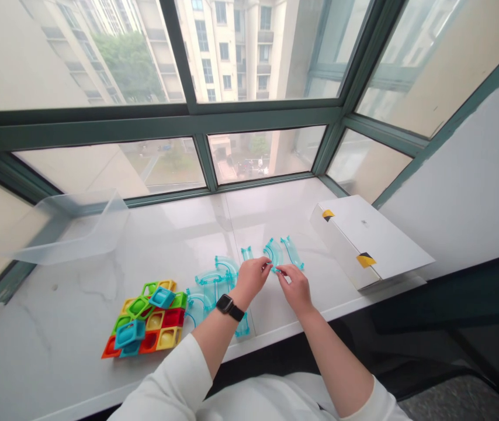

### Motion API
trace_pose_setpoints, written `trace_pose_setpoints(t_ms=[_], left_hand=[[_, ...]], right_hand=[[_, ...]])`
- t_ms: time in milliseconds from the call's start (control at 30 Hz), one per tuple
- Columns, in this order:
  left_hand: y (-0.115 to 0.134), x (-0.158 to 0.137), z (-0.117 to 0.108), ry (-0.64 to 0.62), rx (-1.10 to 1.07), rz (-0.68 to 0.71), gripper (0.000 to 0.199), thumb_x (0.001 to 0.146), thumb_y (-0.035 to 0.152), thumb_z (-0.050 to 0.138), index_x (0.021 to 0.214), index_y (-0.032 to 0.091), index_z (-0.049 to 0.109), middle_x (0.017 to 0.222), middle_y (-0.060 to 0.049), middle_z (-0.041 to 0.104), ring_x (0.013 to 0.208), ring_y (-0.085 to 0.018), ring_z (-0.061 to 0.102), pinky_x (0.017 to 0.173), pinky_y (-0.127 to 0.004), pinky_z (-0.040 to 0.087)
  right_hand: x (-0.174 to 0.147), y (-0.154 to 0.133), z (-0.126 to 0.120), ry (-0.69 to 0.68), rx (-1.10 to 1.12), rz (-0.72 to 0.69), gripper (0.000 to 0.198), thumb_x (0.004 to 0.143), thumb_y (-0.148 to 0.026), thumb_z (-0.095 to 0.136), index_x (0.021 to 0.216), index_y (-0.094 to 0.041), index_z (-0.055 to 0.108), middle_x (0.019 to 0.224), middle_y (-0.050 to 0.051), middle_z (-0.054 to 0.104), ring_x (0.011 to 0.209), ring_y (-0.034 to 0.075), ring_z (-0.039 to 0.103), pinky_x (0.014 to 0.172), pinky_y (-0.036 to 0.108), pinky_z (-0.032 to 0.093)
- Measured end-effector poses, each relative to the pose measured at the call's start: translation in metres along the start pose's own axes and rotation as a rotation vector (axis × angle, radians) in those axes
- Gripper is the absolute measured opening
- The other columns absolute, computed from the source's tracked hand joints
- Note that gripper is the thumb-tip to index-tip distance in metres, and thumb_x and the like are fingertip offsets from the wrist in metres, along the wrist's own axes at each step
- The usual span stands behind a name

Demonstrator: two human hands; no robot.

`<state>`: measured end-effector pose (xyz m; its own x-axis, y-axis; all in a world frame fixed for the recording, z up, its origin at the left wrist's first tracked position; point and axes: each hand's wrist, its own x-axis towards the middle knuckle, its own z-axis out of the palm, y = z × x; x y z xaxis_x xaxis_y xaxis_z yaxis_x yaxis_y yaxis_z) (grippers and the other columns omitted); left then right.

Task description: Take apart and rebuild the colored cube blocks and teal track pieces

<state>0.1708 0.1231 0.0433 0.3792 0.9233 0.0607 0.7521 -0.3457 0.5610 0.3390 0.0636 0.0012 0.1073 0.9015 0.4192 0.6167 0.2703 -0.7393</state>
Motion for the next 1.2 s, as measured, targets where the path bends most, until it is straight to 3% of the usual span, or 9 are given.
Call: trace_pose_setpoints(t_ms=[267,500,1200], left_hand=[[-0.007,0.023,0.016,-0.008,0.136,-0.055,0.021,0.100,0.037,0.064,0.112,0.028,0.079,0.108,-0.006,0.080,0.109,-0.028,0.065,0.100,-0.044,0.041],[-0.019,0.026,0.022,-0.054,0.209,-0.046,0.020,0.095,0.032,0.070,0.113,0.028,0.079,0.117,-0.008,0.076,0.114,-0.031,0.060,0.101,-0.046,0.038],[-0.025,0.030,0.028,-0.082,0.250,0.004,0.018,0.096,0.028,0.066,0.107,0.026,0.080,0.112,-0.011,0.075,0.113,-0.032,0.060,0.101,-0.049,0.038]], right_hand=[[0.010,0.028,0.024,0.023,-0.038,0.054,0.026,0.102,-0.030,0.051,0.108,-0.021,0.075,0.103,0.010,0.075,0.087,0.022,0.069,0.084,0.038,0.058],[0.011,0.035,0.028,-0.018,-0.044,0.067,0.026,0.101,-0.026,0.051,0.109,-0.020,0.075,0.104,0.011,0.074,0.089,0.023,0.069,0.086,0.039,0.057],[0.006,0.043,0.031,-0.056,-0.048,0.068,0.024,0.099,-0.024,0.053,0.109,-0.021,0.074,0.104,0.010,0.073,0.091,0.024,0.069,0.085,0.038,0.058]])
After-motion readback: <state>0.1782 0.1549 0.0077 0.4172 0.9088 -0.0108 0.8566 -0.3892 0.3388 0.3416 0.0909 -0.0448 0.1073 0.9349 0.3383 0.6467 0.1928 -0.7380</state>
